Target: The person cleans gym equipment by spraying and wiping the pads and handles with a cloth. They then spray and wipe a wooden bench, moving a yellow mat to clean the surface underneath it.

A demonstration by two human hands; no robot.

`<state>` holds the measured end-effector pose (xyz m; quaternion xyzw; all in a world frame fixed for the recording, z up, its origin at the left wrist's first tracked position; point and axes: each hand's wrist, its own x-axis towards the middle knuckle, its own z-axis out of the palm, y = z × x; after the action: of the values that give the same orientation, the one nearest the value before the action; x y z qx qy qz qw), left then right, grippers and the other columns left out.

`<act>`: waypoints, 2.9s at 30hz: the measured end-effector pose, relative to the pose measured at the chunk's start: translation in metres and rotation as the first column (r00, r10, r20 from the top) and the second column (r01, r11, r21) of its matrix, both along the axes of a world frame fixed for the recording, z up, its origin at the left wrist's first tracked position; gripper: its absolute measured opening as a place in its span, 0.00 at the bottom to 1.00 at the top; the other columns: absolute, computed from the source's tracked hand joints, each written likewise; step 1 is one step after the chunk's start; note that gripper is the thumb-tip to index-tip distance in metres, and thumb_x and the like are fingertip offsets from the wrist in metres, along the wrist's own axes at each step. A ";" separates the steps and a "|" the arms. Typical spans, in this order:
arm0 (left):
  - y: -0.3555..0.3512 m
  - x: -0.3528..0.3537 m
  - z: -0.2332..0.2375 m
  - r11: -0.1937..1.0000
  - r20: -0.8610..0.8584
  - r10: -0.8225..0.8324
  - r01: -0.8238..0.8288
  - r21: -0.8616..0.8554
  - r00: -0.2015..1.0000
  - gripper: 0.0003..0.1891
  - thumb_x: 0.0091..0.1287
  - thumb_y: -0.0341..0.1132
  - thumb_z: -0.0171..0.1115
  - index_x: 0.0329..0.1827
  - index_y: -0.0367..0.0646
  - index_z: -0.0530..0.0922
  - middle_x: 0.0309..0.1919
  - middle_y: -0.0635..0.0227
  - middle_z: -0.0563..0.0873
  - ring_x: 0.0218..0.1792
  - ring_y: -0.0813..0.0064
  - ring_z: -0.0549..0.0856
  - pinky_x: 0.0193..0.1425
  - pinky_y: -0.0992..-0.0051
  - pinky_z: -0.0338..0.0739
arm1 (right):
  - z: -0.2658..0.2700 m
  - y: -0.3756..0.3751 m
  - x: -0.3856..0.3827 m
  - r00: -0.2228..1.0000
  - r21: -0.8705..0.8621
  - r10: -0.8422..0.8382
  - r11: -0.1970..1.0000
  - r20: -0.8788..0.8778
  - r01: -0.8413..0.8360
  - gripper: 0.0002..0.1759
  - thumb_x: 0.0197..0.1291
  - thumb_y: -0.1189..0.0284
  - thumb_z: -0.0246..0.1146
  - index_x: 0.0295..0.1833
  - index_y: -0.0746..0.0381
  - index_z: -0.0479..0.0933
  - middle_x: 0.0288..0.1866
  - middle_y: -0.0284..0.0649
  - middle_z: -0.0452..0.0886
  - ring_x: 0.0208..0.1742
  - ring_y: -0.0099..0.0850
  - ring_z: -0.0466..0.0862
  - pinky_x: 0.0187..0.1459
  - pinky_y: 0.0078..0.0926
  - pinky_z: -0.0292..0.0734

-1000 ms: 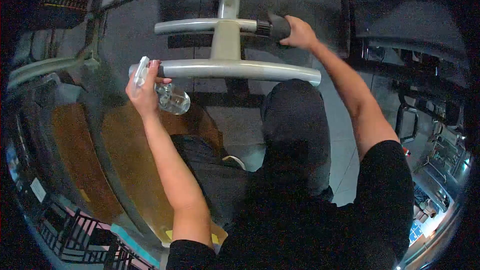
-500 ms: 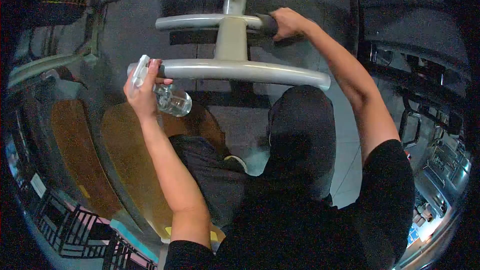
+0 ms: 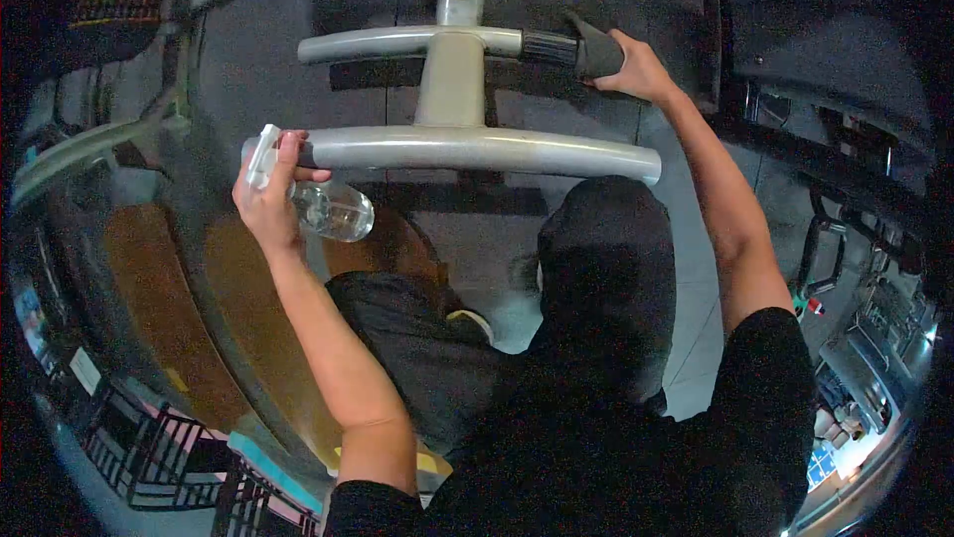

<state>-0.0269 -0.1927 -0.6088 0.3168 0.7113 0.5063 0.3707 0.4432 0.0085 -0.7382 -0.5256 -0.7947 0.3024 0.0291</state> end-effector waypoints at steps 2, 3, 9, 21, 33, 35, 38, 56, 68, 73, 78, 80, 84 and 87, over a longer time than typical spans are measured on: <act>0.000 -0.002 -0.003 1.000 0.011 0.000 0.000 0.008 1.000 0.16 0.72 0.36 0.71 0.51 0.28 0.84 0.43 0.53 0.91 0.26 0.67 0.89 0.31 0.71 0.87 | -0.002 0.004 -0.003 0.996 0.056 0.079 0.995 0.053 -0.082 0.40 0.38 0.63 0.83 0.59 0.66 0.78 0.53 0.57 0.85 0.57 0.56 0.85 0.56 0.47 0.81; -0.001 -0.003 -0.004 1.000 0.017 -0.002 0.002 0.016 1.000 0.16 0.72 0.36 0.71 0.51 0.28 0.85 0.43 0.53 0.91 0.26 0.67 0.89 0.31 0.71 0.86 | -0.002 0.008 -0.007 0.995 0.054 0.079 0.995 0.053 -0.082 0.40 0.38 0.63 0.83 0.59 0.66 0.78 0.53 0.57 0.85 0.57 0.56 0.85 0.56 0.47 0.81; 0.000 -0.004 -0.003 1.000 0.027 -0.014 0.014 -0.006 1.000 0.16 0.71 0.36 0.72 0.50 0.28 0.84 0.42 0.54 0.90 0.26 0.67 0.89 0.31 0.71 0.87 | -0.016 0.046 -0.119 0.819 0.041 0.524 0.836 0.232 -0.547 0.42 0.38 0.64 0.82 0.62 0.71 0.78 0.51 0.59 0.87 0.56 0.56 0.86 0.59 0.46 0.82; -0.002 -0.001 0.000 0.999 0.108 0.001 -0.006 0.044 0.994 0.15 0.70 0.34 0.73 0.50 0.29 0.84 0.41 0.54 0.90 0.30 0.68 0.90 0.30 0.71 0.89 | 0.015 -0.012 -0.058 0.983 0.311 0.167 0.932 0.083 -0.185 0.34 0.68 0.41 0.64 0.54 0.65 0.80 0.52 0.54 0.86 0.57 0.55 0.84 0.59 0.48 0.79; 0.001 -0.005 -0.015 0.996 0.212 0.052 -0.066 0.060 0.976 0.17 0.68 0.35 0.75 0.51 0.30 0.86 0.38 0.62 0.89 0.30 0.74 0.89 0.29 0.74 0.88 | -0.003 0.038 -0.245 0.860 -0.139 0.459 0.858 -0.225 -0.494 0.36 0.79 0.47 0.51 0.78 0.63 0.68 0.70 0.60 0.77 0.74 0.55 0.73 0.77 0.44 0.65; 0.003 -0.008 -0.018 0.998 0.210 0.024 -0.035 0.049 0.977 0.20 0.67 0.36 0.76 0.55 0.28 0.84 0.43 0.58 0.88 0.35 0.70 0.89 0.30 0.72 0.91 | -0.003 0.047 -0.303 0.807 -0.161 0.569 0.791 -0.159 -0.590 0.37 0.79 0.44 0.50 0.71 0.68 0.71 0.67 0.61 0.77 0.71 0.55 0.75 0.73 0.45 0.68; 0.001 -0.011 -0.029 0.998 0.227 0.033 -0.045 0.050 0.973 0.19 0.67 0.36 0.76 0.54 0.30 0.84 0.41 0.59 0.88 0.32 0.70 0.89 0.29 0.72 0.90 | -0.020 0.034 -0.405 0.710 0.063 0.702 0.707 0.053 -0.704 0.43 0.76 0.38 0.50 0.59 0.76 0.74 0.55 0.62 0.81 0.60 0.58 0.80 0.64 0.49 0.75; 0.002 -0.012 -0.038 0.987 0.241 0.004 -0.042 0.153 0.971 0.14 0.69 0.36 0.74 0.47 0.31 0.87 0.36 0.64 0.88 0.29 0.76 0.88 0.27 0.74 0.87 | 0.005 0.028 -0.133 0.999 -0.482 -0.019 0.876 -0.038 -0.002 0.33 0.73 0.42 0.60 0.53 0.65 0.84 0.40 0.38 0.85 0.40 0.28 0.83 0.44 0.30 0.78; -0.004 -0.005 -0.044 0.987 0.200 0.016 -0.047 0.153 0.980 0.14 0.70 0.35 0.74 0.50 0.34 0.87 0.37 0.66 0.88 0.30 0.78 0.87 0.27 0.75 0.88 | 0.028 -0.039 0.055 0.798 -0.065 -0.449 0.855 0.402 0.515 0.50 0.68 0.31 0.53 0.59 0.74 0.81 0.56 0.68 0.84 0.64 0.59 0.83 0.63 0.46 0.75; -0.006 -0.005 -0.053 0.970 0.117 0.007 -0.036 0.239 0.993 0.11 0.70 0.35 0.73 0.47 0.35 0.87 0.34 0.68 0.89 0.29 0.80 0.87 0.28 0.75 0.87 | 0.045 -0.074 0.106 0.384 -0.229 -0.842 0.488 -0.379 0.843 0.39 0.72 0.41 0.58 0.67 0.66 0.79 0.60 0.48 0.86 0.56 0.42 0.86 0.59 0.38 0.78; -0.023 0.012 -0.033 0.961 -0.245 0.051 0.019 0.275 0.968 0.14 0.67 0.41 0.73 0.39 0.38 0.85 0.30 0.56 0.88 0.27 0.61 0.89 0.36 0.62 0.81 | 0.143 -0.128 0.081 -0.275 -0.635 -0.593 0.565 -0.757 0.527 0.23 0.73 0.57 0.60 0.63 0.62 0.79 0.62 0.43 0.84 0.60 0.45 0.85 0.63 0.49 0.80; -0.027 0.025 -0.006 0.957 -0.340 0.065 0.038 0.289 0.938 0.13 0.66 0.41 0.73 0.38 0.38 0.84 0.30 0.54 0.87 0.29 0.57 0.88 0.38 0.61 0.80 | 0.167 -0.147 0.084 -0.324 -0.635 -0.547 0.627 -0.771 0.452 0.24 0.73 0.57 0.59 0.63 0.63 0.79 0.62 0.44 0.85 0.60 0.46 0.84 0.63 0.49 0.80; -0.002 0.039 0.058 0.974 -0.181 -0.084 0.119 0.195 0.980 0.13 0.66 0.40 0.73 0.35 0.38 0.83 0.27 0.52 0.87 0.30 0.50 0.87 0.37 0.62 0.78 | 0.173 -0.161 0.064 -0.360 -0.471 -0.339 0.788 -0.869 0.396 0.26 0.75 0.55 0.55 0.64 0.63 0.79 0.62 0.46 0.85 0.61 0.47 0.84 0.66 0.48 0.78; 0.042 0.038 0.086 0.932 -0.510 -0.260 0.352 0.091 0.820 0.17 0.65 0.43 0.76 0.45 0.36 0.86 0.27 0.61 0.89 0.20 0.72 0.88 0.27 0.70 0.82 | 0.182 -0.156 0.016 -0.430 -0.577 -0.401 0.683 -0.808 0.447 0.28 0.75 0.51 0.55 0.63 0.64 0.80 0.62 0.48 0.84 0.62 0.48 0.83 0.67 0.50 0.76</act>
<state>0.0107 -0.1505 -0.5225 0.5771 0.6722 0.4057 0.2248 0.4591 -0.1470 -0.5563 -0.3701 -0.1979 0.5299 0.7369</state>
